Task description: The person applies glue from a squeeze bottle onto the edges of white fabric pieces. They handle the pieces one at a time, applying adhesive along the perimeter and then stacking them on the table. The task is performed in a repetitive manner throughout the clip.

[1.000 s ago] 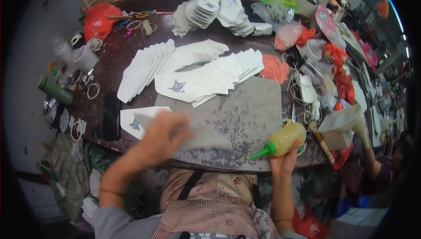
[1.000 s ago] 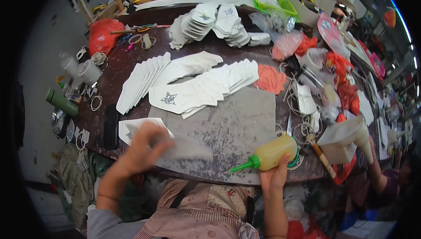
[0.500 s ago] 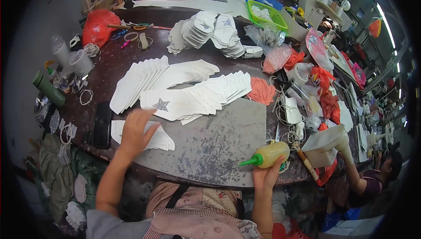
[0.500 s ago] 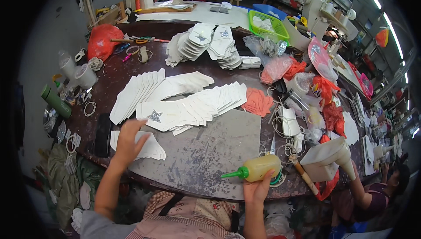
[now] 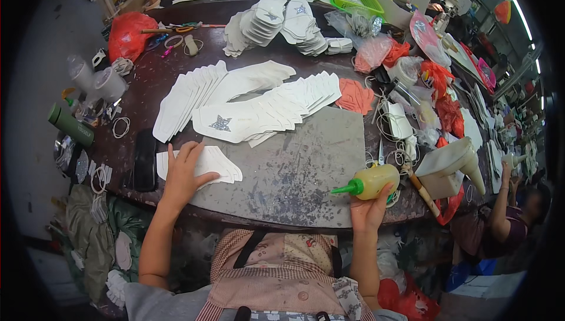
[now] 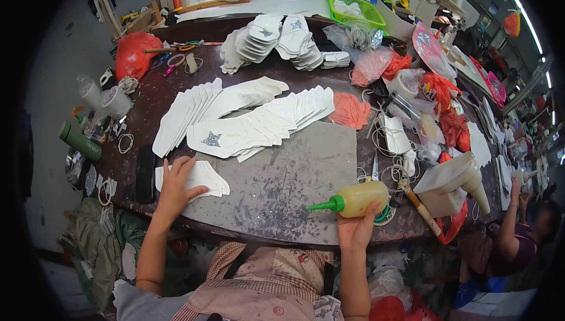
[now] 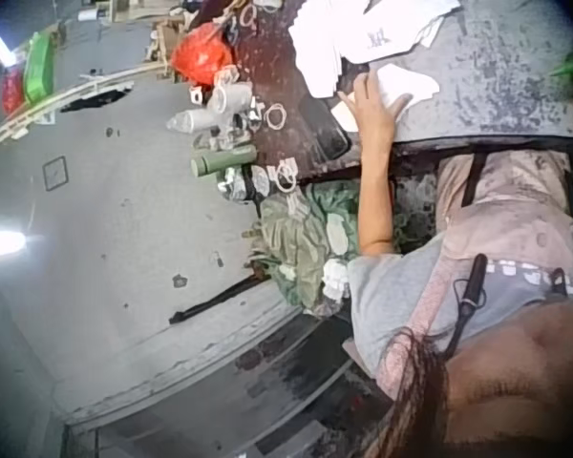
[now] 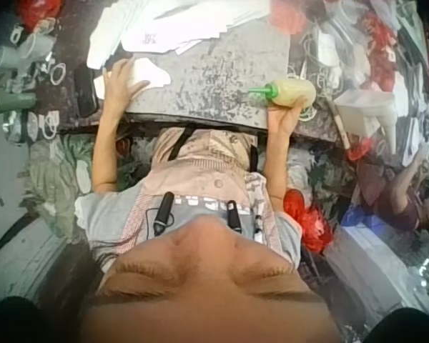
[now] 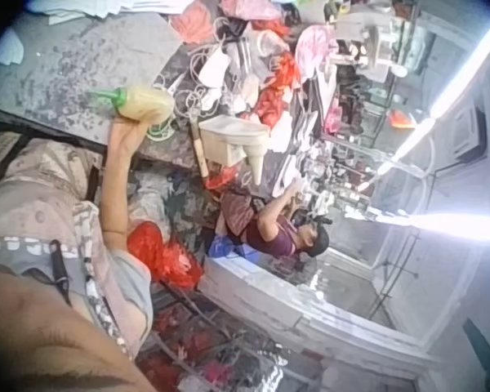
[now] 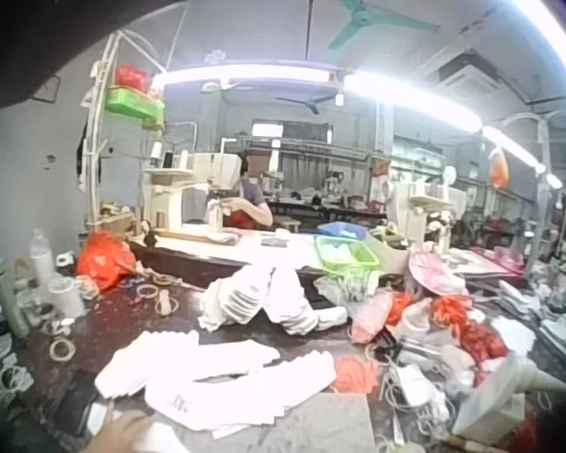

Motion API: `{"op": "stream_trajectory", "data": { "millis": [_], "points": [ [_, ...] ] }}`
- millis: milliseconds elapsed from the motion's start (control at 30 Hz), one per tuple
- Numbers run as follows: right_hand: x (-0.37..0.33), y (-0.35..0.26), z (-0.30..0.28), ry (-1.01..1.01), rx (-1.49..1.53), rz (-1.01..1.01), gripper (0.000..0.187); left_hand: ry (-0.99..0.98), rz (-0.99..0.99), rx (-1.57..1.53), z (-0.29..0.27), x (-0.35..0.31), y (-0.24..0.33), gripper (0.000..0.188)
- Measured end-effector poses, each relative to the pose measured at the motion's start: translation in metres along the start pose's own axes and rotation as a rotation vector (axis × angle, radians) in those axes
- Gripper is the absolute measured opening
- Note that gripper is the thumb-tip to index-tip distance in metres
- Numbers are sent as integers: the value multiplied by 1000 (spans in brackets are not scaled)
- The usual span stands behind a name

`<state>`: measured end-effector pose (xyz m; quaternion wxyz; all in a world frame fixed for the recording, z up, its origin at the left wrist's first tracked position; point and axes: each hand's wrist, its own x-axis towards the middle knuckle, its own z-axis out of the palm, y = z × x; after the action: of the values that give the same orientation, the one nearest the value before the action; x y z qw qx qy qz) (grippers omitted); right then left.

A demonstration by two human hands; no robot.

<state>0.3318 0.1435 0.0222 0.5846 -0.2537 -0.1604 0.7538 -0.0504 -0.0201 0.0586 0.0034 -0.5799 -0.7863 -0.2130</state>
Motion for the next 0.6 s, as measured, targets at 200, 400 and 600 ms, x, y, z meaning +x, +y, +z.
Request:
{"op": "stream_trajectory", "data": {
  "millis": [200,400,600],
  "points": [
    [0,0,3,-15,-18,-6,56,-5,-21,-41,4,0,-3,73],
    [0,0,2,-16,10,-2,57,165,139,232,-3,-2,10,69],
    [2,-3,-6,-14,14,16,60,183,296,-110,-33,-4,33,27]
  ]
}}
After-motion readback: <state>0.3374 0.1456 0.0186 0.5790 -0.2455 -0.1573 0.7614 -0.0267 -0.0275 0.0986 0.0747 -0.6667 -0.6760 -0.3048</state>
